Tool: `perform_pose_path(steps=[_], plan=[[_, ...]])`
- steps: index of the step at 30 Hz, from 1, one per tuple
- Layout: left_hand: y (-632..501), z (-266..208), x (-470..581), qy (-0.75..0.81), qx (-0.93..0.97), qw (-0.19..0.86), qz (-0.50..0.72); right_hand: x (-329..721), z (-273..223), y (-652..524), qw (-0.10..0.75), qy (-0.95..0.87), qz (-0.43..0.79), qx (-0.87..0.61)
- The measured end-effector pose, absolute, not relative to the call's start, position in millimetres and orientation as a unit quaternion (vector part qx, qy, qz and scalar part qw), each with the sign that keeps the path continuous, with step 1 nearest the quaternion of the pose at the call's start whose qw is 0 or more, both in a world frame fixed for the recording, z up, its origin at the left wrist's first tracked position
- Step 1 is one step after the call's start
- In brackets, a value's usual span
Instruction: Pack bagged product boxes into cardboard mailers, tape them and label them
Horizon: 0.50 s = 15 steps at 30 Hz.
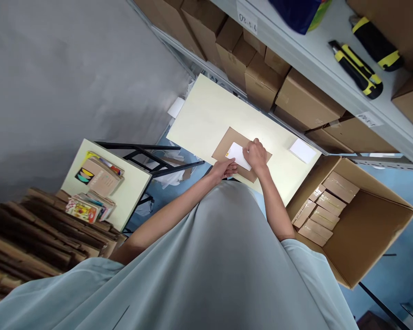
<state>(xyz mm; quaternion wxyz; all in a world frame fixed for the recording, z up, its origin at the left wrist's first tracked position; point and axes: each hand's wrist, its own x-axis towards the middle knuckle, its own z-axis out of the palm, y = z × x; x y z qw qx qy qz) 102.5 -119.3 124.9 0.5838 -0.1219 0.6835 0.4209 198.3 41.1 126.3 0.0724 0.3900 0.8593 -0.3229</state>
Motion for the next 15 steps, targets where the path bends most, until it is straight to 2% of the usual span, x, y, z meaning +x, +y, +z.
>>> perform_pose_path(steps=[7, 15], plan=[[-121.8, 124.4, 99.9, 0.676, -0.132, 0.604, 0.402, 194.5, 132.5, 47.8, 0.111, 0.828, -0.349, 0.425], [-121.0, 131.7, 90.4, 0.694, -0.011, 0.645, 0.319, 203.3, 139.3, 55.5, 0.102, 0.825, -0.399, 0.387]])
